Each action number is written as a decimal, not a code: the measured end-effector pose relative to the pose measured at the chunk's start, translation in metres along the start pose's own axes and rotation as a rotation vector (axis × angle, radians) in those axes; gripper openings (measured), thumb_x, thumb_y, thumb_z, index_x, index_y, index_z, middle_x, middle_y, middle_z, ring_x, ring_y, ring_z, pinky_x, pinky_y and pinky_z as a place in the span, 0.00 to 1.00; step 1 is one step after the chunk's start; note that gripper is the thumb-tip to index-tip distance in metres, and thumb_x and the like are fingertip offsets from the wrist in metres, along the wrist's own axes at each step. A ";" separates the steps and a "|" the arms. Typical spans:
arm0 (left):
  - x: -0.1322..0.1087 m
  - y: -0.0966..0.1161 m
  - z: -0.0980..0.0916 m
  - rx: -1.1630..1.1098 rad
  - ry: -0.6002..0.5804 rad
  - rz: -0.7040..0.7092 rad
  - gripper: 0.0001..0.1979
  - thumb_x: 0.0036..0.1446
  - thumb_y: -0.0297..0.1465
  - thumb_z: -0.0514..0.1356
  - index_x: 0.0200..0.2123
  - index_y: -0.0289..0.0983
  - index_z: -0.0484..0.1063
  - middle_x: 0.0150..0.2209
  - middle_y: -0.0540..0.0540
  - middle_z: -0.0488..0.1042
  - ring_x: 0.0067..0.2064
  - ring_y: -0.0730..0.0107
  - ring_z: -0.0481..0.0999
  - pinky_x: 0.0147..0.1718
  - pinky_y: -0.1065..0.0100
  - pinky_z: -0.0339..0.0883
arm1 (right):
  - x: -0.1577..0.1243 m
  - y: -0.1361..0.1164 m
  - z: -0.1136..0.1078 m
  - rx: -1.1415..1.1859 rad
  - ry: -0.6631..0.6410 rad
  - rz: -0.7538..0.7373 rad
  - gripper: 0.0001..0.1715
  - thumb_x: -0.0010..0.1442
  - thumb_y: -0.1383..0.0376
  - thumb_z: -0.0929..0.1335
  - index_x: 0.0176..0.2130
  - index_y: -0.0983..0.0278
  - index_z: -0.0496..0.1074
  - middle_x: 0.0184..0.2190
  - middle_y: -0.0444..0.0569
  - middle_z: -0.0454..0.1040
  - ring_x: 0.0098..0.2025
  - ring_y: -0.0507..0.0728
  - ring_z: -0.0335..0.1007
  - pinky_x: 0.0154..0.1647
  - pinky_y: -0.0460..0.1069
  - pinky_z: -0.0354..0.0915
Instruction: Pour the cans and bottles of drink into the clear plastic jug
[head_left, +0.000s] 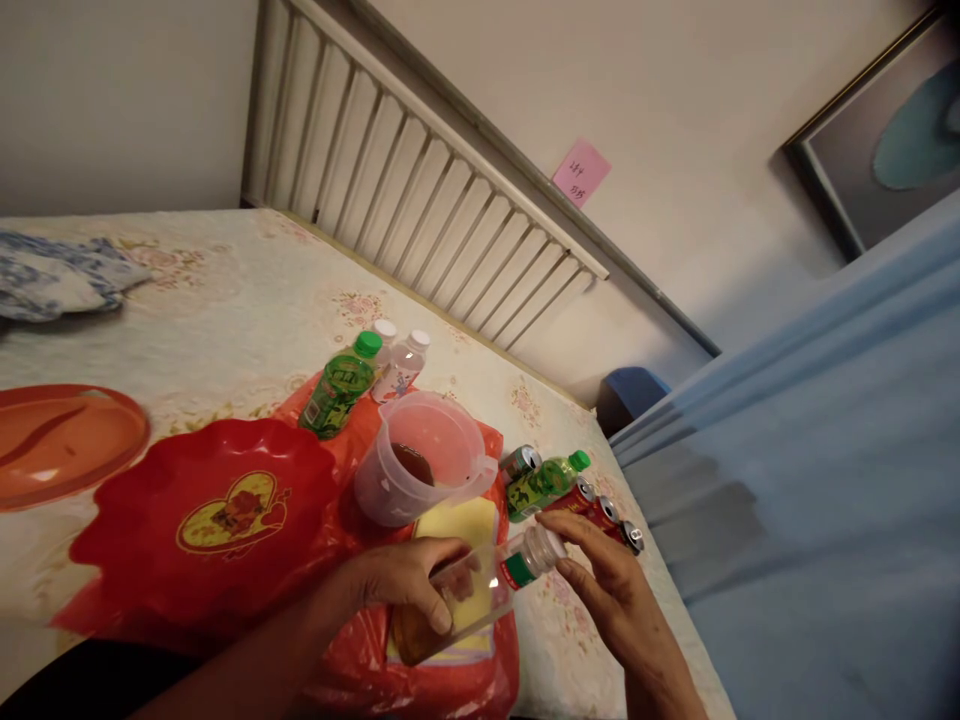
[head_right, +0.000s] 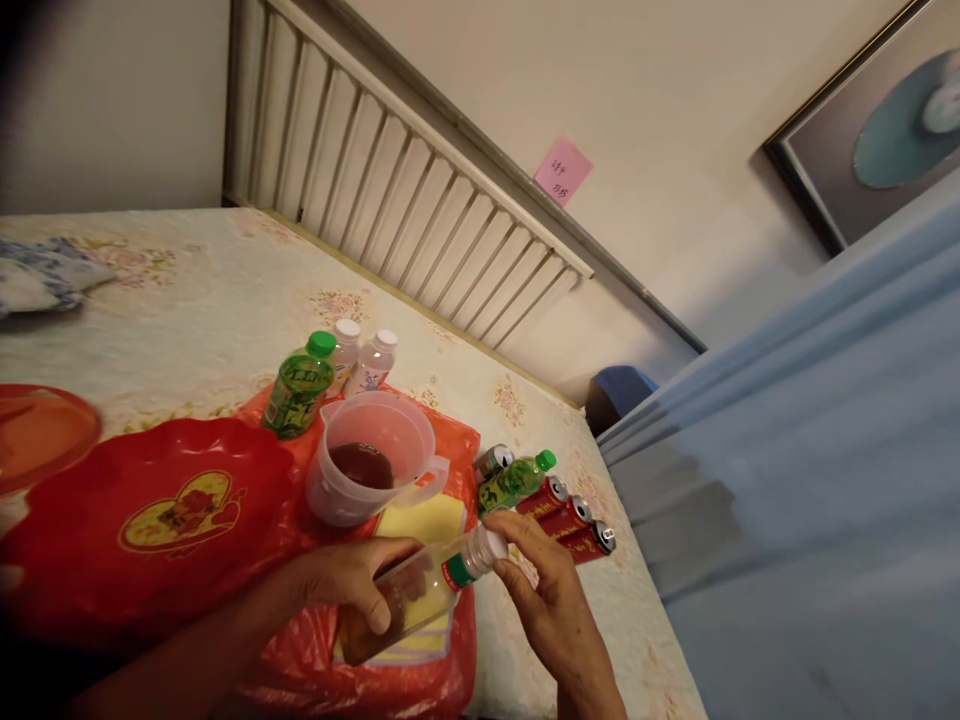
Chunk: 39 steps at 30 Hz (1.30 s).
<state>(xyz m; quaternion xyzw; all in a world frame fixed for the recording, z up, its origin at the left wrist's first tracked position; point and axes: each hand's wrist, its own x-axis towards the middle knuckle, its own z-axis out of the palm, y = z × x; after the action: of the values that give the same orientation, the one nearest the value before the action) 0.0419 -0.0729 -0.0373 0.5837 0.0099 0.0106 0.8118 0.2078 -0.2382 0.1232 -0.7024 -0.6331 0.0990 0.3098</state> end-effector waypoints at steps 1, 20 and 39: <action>0.000 0.000 0.000 0.004 0.003 0.002 0.34 0.28 0.31 0.71 0.45 0.40 0.71 0.39 0.52 0.74 0.40 0.64 0.71 0.35 0.70 0.63 | 0.000 -0.001 0.000 -0.002 -0.003 0.002 0.18 0.64 0.55 0.66 0.51 0.56 0.75 0.51 0.52 0.77 0.55 0.64 0.71 0.58 0.59 0.65; 0.002 -0.002 0.000 -0.006 -0.013 -0.010 0.33 0.27 0.30 0.72 0.44 0.40 0.71 0.38 0.54 0.73 0.39 0.67 0.70 0.34 0.72 0.63 | 0.006 -0.009 0.006 -0.079 0.029 0.032 0.18 0.61 0.50 0.68 0.41 0.61 0.74 0.34 0.48 0.76 0.35 0.58 0.70 0.38 0.50 0.66; -0.001 0.005 0.002 0.008 -0.007 -0.024 0.32 0.27 0.31 0.71 0.42 0.40 0.70 0.39 0.53 0.73 0.40 0.65 0.70 0.34 0.71 0.63 | 0.001 0.018 0.014 0.392 0.089 0.207 0.28 0.50 0.49 0.75 0.47 0.59 0.75 0.44 0.53 0.79 0.46 0.64 0.75 0.47 0.55 0.71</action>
<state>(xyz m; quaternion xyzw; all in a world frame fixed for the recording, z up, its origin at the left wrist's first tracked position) 0.0409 -0.0731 -0.0320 0.5867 0.0139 -0.0012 0.8097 0.2154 -0.2329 0.1027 -0.6936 -0.5122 0.2202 0.4562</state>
